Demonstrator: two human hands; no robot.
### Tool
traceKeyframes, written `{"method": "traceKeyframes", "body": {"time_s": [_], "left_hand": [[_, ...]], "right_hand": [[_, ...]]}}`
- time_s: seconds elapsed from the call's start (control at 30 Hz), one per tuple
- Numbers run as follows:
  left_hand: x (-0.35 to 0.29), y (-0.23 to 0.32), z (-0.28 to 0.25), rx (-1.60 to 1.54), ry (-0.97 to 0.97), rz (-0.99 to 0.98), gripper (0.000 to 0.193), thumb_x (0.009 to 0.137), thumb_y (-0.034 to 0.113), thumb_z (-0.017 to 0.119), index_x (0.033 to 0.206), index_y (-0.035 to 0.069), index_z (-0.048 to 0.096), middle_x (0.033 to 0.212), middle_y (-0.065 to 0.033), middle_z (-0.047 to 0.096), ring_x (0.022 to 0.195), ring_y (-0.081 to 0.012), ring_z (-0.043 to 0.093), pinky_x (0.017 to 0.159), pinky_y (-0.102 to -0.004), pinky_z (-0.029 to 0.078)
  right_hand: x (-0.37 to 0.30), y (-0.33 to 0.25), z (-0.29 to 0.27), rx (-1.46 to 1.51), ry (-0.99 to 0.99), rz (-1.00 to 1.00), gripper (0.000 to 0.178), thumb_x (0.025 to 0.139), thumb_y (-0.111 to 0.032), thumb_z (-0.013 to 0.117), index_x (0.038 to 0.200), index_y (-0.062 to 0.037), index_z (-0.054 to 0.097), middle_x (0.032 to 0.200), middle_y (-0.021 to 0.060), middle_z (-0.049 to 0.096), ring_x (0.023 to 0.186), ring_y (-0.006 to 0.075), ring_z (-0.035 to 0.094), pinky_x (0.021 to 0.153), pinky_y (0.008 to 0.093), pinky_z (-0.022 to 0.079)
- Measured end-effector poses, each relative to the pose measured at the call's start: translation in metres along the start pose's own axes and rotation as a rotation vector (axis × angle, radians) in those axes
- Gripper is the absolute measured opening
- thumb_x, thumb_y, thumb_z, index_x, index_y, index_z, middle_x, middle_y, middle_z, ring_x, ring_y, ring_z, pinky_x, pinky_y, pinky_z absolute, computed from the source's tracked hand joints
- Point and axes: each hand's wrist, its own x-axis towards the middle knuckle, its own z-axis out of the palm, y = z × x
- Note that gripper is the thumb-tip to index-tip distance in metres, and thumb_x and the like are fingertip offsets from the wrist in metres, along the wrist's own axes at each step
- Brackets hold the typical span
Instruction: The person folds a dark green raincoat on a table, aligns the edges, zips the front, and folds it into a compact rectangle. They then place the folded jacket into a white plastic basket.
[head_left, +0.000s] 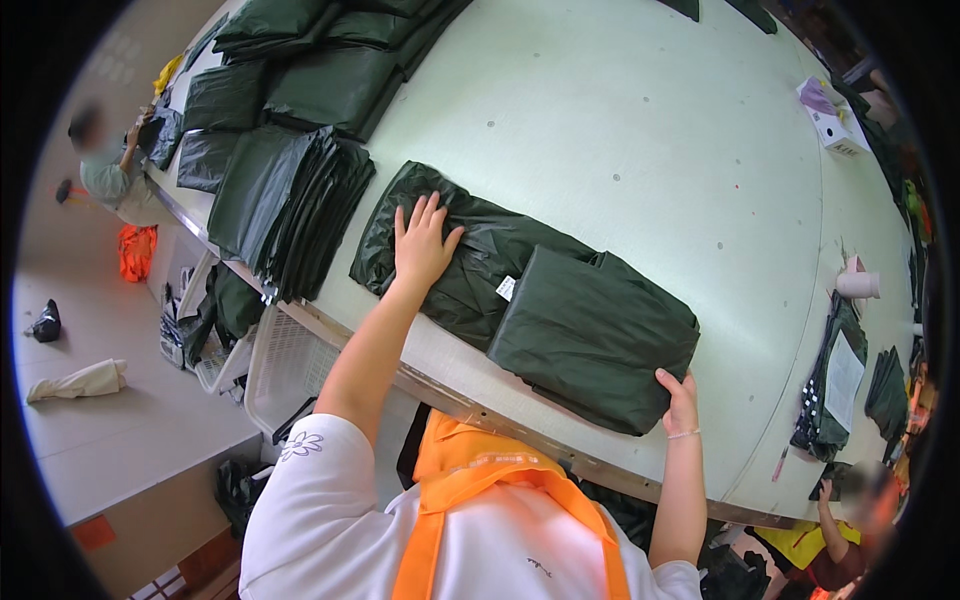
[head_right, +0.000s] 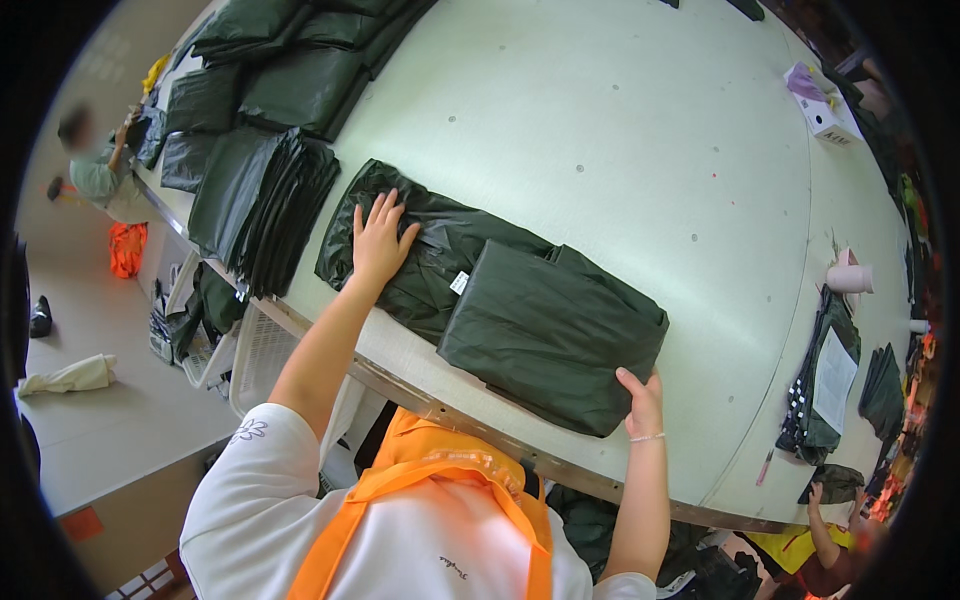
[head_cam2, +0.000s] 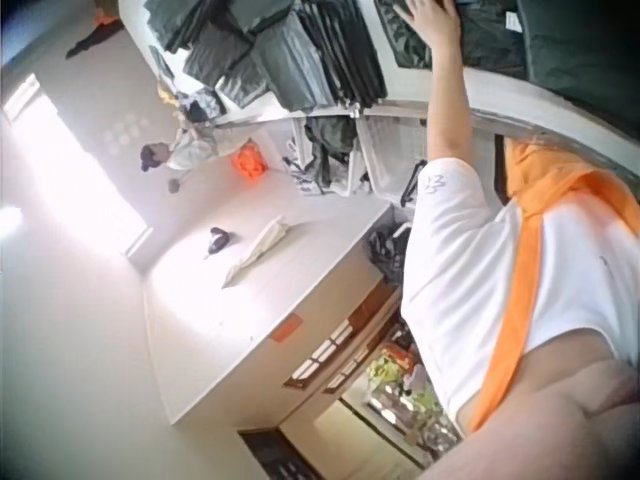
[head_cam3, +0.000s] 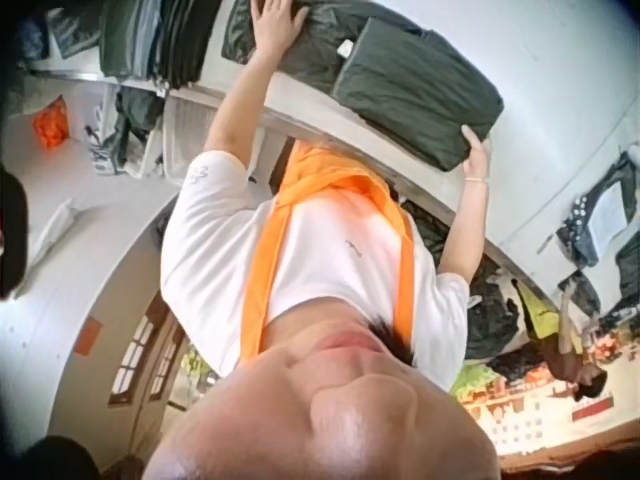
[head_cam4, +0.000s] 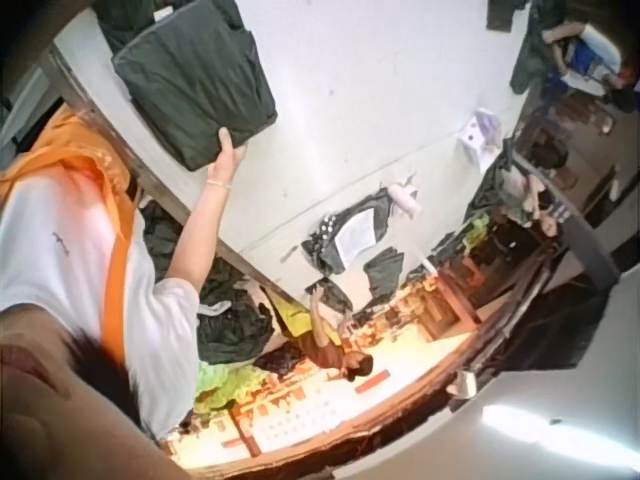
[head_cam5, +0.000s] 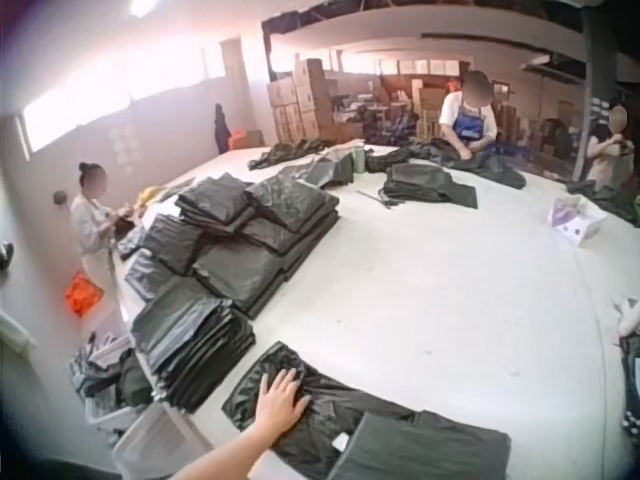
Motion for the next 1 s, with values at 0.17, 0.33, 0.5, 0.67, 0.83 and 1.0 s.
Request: {"method": "traceKeyframes", "body": {"time_s": [0.17, 0.33, 0.5, 0.67, 0.83, 1.0], "left_hand": [[-0.011, 0.001, 0.023, -0.07, 0.129, -0.064, 0.039, 0.081, 0.038, 0.063, 0.099, 0.005, 0.055, 0.125, -0.0117, 0.048, 0.122, -0.0291, 0.041, 0.108, -0.0518, 0.02], [-0.013, -0.008, 0.021, -0.139, 0.172, -0.069, 0.036, 0.078, 0.034, 0.067, 0.096, 0.005, 0.054, 0.12, -0.0113, 0.049, 0.119, -0.0286, 0.043, 0.107, -0.0526, 0.022], [-0.053, -0.012, -0.041, -0.262, 0.459, -0.265, 0.05, 0.075, 0.021, 0.072, 0.114, 0.001, 0.051, 0.131, -0.0197, 0.042, 0.119, -0.0373, 0.042, 0.103, -0.0453, 0.029], [-0.132, -0.04, -0.006, -1.2, 0.42, -1.194, 0.057, 0.082, 0.029, 0.07, 0.123, -0.003, 0.046, 0.12, -0.0171, 0.05, 0.109, -0.0281, 0.051, 0.092, -0.0363, 0.041], [-0.089, -0.072, -0.025, -1.974, -0.017, -1.359, 0.023, 0.083, 0.023, 0.065, 0.103, 0.012, 0.059, 0.101, -0.0038, 0.064, 0.091, -0.0202, 0.059, 0.074, -0.0314, 0.043], [-0.054, 0.029, -0.121, -2.013, 0.364, -0.575, 0.024, 0.081, -0.002, 0.059, 0.105, 0.0, 0.057, 0.1, -0.0102, 0.063, 0.093, -0.0226, 0.062, 0.083, -0.0365, 0.05]], "right_hand": [[-0.017, 0.01, 0.012, -0.711, 0.376, -0.418, 0.072, 0.082, -0.008, 0.06, 0.141, -0.0007, 0.021, 0.131, 0.0217, 0.042, 0.118, 0.0312, 0.044, 0.101, 0.0385, 0.034], [-0.034, -0.037, 0.092, -1.502, -0.048, -1.06, 0.063, 0.081, -0.04, 0.062, 0.136, -0.0147, 0.044, 0.148, 0.0121, 0.028, 0.137, 0.0391, 0.019, 0.108, 0.0548, 0.016], [0.002, 0.0, 0.087, -1.603, -0.045, -0.89, 0.071, 0.078, -0.053, 0.061, 0.139, -0.0234, 0.04, 0.149, 0.0094, 0.026, 0.138, 0.038, 0.017, 0.109, 0.0577, 0.011], [0.004, 0.008, 0.087, -1.58, -0.025, -0.941, 0.072, 0.078, -0.05, 0.062, 0.14, -0.0236, 0.038, 0.149, 0.0079, 0.026, 0.138, 0.0373, 0.017, 0.109, 0.0571, 0.012], [0.005, 0.013, 0.086, -1.584, 0.001, -0.971, 0.071, 0.078, -0.048, 0.063, 0.14, -0.0237, 0.037, 0.149, 0.0075, 0.026, 0.138, 0.0358, 0.017, 0.109, 0.0567, 0.012], [0.003, 0.013, 0.084, -1.589, 0.048, -0.918, 0.072, 0.077, -0.045, 0.065, 0.14, -0.0212, 0.039, 0.149, 0.0069, 0.027, 0.139, 0.0336, 0.017, 0.109, 0.0543, 0.012]]}}
